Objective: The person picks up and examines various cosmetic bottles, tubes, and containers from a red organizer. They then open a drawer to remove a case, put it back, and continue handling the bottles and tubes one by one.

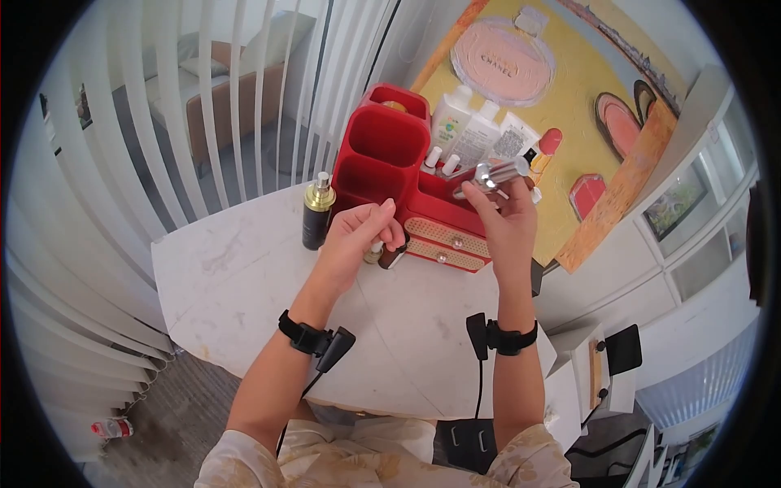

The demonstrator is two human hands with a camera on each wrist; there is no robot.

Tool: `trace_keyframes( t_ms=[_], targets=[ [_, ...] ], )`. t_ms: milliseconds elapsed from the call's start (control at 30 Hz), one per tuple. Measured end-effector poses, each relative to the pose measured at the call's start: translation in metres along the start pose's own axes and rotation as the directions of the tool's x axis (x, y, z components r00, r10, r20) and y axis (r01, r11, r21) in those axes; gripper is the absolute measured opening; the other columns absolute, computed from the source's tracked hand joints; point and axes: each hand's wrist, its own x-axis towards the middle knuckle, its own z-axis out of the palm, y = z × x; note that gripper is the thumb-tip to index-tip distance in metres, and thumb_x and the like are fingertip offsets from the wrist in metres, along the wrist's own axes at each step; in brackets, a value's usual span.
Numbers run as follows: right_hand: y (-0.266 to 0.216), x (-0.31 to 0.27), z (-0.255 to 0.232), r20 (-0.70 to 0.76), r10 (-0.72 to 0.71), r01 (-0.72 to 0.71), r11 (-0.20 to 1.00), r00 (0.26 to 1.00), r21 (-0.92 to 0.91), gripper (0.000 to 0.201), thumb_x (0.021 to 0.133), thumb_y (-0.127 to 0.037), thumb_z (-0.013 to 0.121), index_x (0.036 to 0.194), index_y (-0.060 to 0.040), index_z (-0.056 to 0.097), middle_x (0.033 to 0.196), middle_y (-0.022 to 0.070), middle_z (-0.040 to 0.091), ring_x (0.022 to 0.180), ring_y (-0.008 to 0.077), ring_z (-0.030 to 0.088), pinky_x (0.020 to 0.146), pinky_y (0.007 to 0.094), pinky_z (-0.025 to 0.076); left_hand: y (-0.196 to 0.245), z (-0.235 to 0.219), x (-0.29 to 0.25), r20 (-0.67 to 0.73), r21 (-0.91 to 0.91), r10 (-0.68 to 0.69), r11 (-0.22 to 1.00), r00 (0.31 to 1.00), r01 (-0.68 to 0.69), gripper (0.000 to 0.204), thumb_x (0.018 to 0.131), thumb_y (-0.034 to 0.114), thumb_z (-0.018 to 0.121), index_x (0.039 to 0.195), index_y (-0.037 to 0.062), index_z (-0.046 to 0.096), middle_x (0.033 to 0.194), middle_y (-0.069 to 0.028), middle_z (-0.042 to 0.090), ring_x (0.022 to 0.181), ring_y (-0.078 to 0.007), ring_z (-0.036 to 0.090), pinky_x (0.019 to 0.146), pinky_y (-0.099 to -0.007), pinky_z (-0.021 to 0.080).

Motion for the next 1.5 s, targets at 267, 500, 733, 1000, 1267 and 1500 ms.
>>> trace_keyframes(
  t_ms=[267,500,733,1000,1267,1500],
  targets=[
    [0.029,0.011,0.023,0.016,0.03,-0.028,0.995,0.999,-0.095,0.046,0.087,-0.017,0.082,0.125,0.0026,0.064,0.092,0.0042,0.072,0.076,0.0074,0.064,0.069,0.0217,0.05,0.001,-0.001,0.0,-0.003,-0.063,0.004,0.998,1.0,-0.004,0.044,0.106,0.035,0.057,0.07,0.01,0.057,0.075,-0.0069,0.067,0.07,-0.0113,0.057,0.069,-0.025,0.045],
    [0.035,0.012,0.036,-0.016,0.045,-0.048,0.977,0.999,-0.21,0.055,0.087,-0.02,0.083,0.13,0.0082,0.061,0.087,0.004,0.07,0.071,0.0055,0.059,0.064,0.0209,0.049,0.001,-0.002,0.0,-0.028,-0.077,0.018,0.997,0.999,-0.02,0.044,0.105,0.037,0.058,0.07,0.0103,0.058,0.074,-0.0062,0.068,0.068,-0.0103,0.056,0.066,-0.0236,0.042],
    [0.036,0.008,0.036,-0.005,-0.027,0.025,0.974,1.0,-0.224,0.053,0.088,-0.016,0.081,0.131,0.0071,0.06,0.094,0.0075,0.07,0.074,0.0078,0.06,0.066,0.0232,0.05,0.0,-0.003,0.001,-0.035,-0.055,0.016,0.998,0.999,-0.018,0.043,0.105,0.037,0.058,0.071,0.0108,0.058,0.074,-0.0056,0.067,0.068,-0.0099,0.056,0.067,-0.0239,0.043],
    [0.027,-0.044,0.022,-0.091,-0.234,0.188,0.916,0.968,-0.354,0.03,0.091,-0.005,0.073,0.12,-0.0019,0.066,0.095,0.0048,0.063,0.077,0.011,0.06,0.071,0.0246,0.05,0.006,0.001,0.001,-0.078,-0.146,0.025,0.989,0.997,-0.036,0.031,0.106,0.032,0.057,0.083,0.0106,0.06,0.074,-0.0026,0.063,0.068,-0.0098,0.055,0.068,-0.0248,0.044],
    [0.036,-0.074,0.04,0.36,-0.032,0.178,0.908,0.932,-0.38,0.028,0.088,-0.001,0.069,0.117,-0.0025,0.068,0.12,0.0168,0.064,0.106,0.0348,0.066,0.088,0.0387,0.055,0.001,-0.002,0.001,-0.063,-0.092,0.02,0.995,0.998,-0.026,0.033,0.108,0.034,0.051,0.085,0.0108,0.056,0.073,-0.0046,0.062,0.069,-0.0125,0.057,0.07,-0.0268,0.045],
    [0.054,-0.08,0.032,0.355,0.016,0.152,0.886,0.935,-0.439,0.03,0.087,-0.001,0.07,0.117,-0.0032,0.068,0.116,0.0162,0.065,0.103,0.0355,0.064,0.092,0.0404,0.051,0.001,-0.002,0.001,-0.065,-0.08,0.017,0.997,0.998,-0.022,0.034,0.108,0.034,0.051,0.084,0.0107,0.056,0.073,-0.0042,0.062,0.07,-0.0121,0.057,0.069,-0.0268,0.044]
  ],
)
